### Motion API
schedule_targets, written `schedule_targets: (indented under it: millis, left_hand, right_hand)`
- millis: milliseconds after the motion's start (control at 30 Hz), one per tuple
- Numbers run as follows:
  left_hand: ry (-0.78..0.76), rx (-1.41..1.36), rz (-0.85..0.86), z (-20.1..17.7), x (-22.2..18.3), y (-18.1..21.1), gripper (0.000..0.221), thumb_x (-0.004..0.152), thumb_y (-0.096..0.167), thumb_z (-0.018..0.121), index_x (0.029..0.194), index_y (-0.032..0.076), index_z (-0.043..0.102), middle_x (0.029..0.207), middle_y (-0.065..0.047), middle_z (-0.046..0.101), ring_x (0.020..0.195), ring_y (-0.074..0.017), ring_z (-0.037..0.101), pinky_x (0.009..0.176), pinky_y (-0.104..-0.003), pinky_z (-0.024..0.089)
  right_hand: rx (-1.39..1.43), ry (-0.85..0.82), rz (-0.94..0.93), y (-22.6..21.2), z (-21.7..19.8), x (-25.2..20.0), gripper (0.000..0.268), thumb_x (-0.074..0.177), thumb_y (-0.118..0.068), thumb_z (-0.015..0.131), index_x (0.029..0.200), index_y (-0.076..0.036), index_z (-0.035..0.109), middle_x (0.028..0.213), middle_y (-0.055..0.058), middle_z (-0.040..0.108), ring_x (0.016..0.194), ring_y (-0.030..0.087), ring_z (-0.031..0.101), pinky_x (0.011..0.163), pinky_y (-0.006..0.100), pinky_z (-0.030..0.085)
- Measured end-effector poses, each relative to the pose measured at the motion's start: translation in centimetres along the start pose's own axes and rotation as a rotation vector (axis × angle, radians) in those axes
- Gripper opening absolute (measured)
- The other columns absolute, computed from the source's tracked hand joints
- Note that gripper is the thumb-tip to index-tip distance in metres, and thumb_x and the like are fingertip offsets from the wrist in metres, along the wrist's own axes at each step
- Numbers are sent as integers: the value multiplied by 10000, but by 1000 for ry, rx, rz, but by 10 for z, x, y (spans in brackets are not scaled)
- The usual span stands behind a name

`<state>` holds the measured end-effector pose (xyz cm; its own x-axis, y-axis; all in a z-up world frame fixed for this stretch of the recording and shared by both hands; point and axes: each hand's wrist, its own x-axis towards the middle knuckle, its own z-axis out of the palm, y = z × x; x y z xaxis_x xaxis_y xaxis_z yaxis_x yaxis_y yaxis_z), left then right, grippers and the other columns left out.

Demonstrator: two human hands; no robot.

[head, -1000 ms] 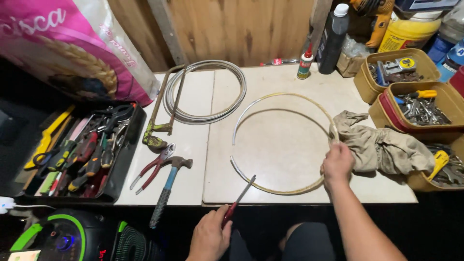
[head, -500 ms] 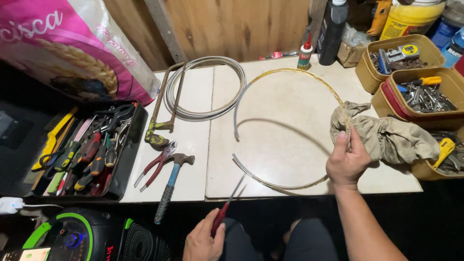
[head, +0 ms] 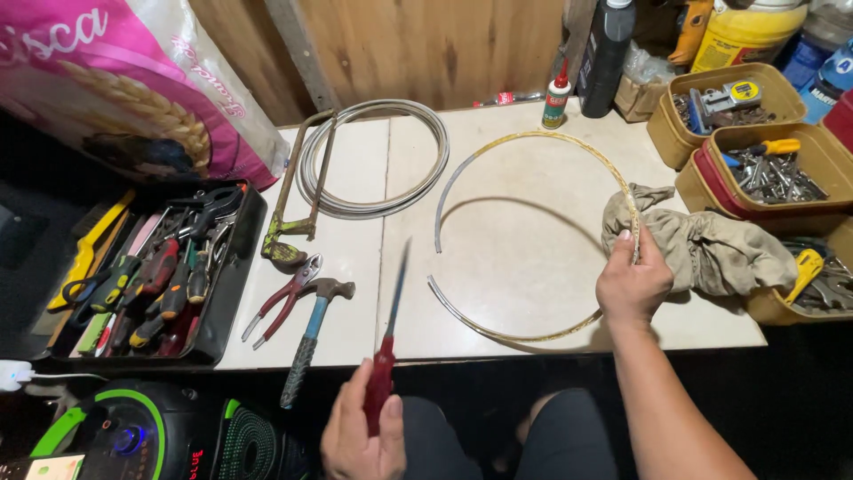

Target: Repairing a circular instrument hoop using a hammer, screwdriver, and pliers on a workbench

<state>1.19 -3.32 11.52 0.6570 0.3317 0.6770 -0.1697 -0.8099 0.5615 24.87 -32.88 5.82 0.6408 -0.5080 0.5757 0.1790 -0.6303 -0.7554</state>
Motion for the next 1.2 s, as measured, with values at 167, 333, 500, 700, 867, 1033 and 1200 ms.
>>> schedule_targets:
  millis: [167,333,500,700,867,1033,1200]
  left_hand:
    - [-894,272,-124,41,-68,-89,604,940,396,579,1510,231,470,1029,-135,641,934,-383,681,793,-527,560]
    - [-289,97,132,24,-37,-50,447,940,292,627,1330,73,623,951,-91,677,756,-309,679,632,-411,560]
    - [-24,-14,120,16,-24,-31,407,1006,309,555,1261,8,653,1030,-148,746,841,-297,740,733,-352,610]
    - [-910,248,-267,45,-75,-90,490,927,440,562,1367,226,549,1081,-119,712,951,-393,706,824,-553,557]
    - [-263,-12,53,17,-20,-48,446,982,302,569,1312,7,622,1190,-161,742,997,-329,744,886,-410,582]
    - [-57,-39,143,11,-12,-27,417,1008,261,560,1308,-26,598,1048,-141,734,860,-264,746,767,-343,623]
    - [-795,303,89,46,-68,-100,489,924,374,597,1338,116,595,898,-131,707,823,-362,674,738,-511,503]
  right_hand:
    - [-77,-32,-96,2,-1,0,284,1097,-207,573,1202,-16,756,970,220,744,862,413,688,763,473,504]
    - [-73,-14,-76,13,4,-2,324,1078,-215,586,1233,17,749,1056,235,754,961,412,704,841,459,522]
    - [-42,-15,-10,14,10,-3,336,1074,-235,599,1216,31,749,1028,222,755,939,380,703,831,445,517]
    - [-29,20,-17,26,16,-4,360,1061,-235,633,1243,58,737,1099,240,755,1031,371,720,905,422,542]
    - [-74,2,-36,29,18,-3,347,1067,-244,619,1222,38,749,1072,236,756,989,403,708,866,451,525]
    - [-61,-6,-23,21,17,-3,327,1063,-241,603,1202,10,759,1050,209,761,954,397,704,848,452,522]
    - [-37,-23,-42,12,10,-4,278,1068,-223,592,1143,-21,768,961,169,758,869,371,692,798,440,514]
